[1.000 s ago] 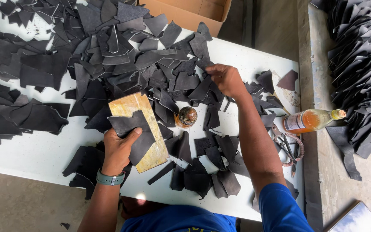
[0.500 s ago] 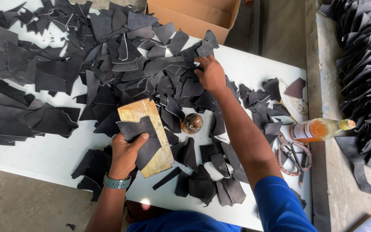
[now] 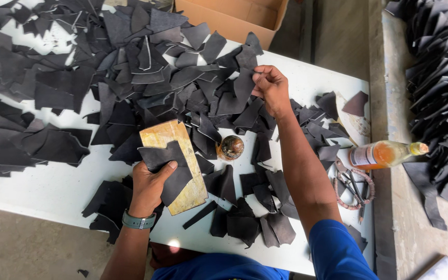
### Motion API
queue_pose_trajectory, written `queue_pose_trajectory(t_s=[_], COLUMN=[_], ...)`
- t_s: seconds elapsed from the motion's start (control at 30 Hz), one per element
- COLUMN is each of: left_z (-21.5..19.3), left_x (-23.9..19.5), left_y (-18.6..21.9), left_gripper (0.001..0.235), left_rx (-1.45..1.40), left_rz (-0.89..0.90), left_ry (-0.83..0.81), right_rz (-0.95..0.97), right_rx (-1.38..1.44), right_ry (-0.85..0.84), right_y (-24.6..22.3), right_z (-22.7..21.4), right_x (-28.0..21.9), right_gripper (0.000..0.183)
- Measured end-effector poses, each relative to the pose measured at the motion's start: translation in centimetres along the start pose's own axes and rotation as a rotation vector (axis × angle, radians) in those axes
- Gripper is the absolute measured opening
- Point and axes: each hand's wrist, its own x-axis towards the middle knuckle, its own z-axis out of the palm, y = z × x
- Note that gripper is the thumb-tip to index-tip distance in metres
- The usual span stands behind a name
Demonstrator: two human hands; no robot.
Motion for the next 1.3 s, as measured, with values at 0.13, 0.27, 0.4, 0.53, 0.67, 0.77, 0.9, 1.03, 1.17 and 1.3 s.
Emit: queue_pose_trajectory(t_s=[0.13,0.27,0.4,0.53,0.67,0.77,0.9,1.03,1.17,1.3], left_z=[0.6,0.8,0.3,-0.2,-0.9,-1.4,-2.0,-2.3,-2.2,-2.5], left_x=[0.2,0.2,-0.1,-0.5,-1.1,-1.6,-2.3,-2.8,-2.9,-3.1], left_y=[-0.3,-0.4,-0.1,0.5,1.0,1.2,1.1,1.0,1.1,0.9], left_gripper=[0.023,0.022,0.021,0.021,0.021,0.019,0.020,0.020,0.020,0.021], left_rx=[-0.035,-0.024,0.011,0.007,-0.024,-0.032,-0.038,-0.045,-0.045,-0.027], left_rz=[-0.016,-0.006,-0.008,-0.005,0.018,0.040,0.056,0.043,0.043,0.042], left_ry=[-0.020,-0.018,-0.002,0.036,0.062,0.071,0.082,0.091,0.103,0.097], right_rz=[0.026,0.039,-0.133,-0.390,-0.299,-0.397,-0.357,-0.390,-0.360,-0.516], right_rx=[0.073,0.071,-0.507,-1.013,-0.970,-1.002,-1.110,-1.337,-1.496,-1.502], right_ry=[-0.005,-0.032,-0.068,-0.138,-0.421,-0.626,-0.634,-0.563,-0.528,-0.505], right_y=[-1.7,-1.3,-1.7,-4.7,-5.8,-5.0,-3.0,-2.3,-1.5,0.3], right_z=[-0.7,-1.6,-1.0,2.5,6.7,9.1,11.2,12.7,13.4,11.2], right_x=[-1.9,-2.0,-2.2,-4.0,-4.4,-3.8,-2.9,-1.9,-1.4,-1.4], right_gripper=[0.042,0.045,0.029,0.026,0.027,0.033,0.036,0.055,0.065,0.025])
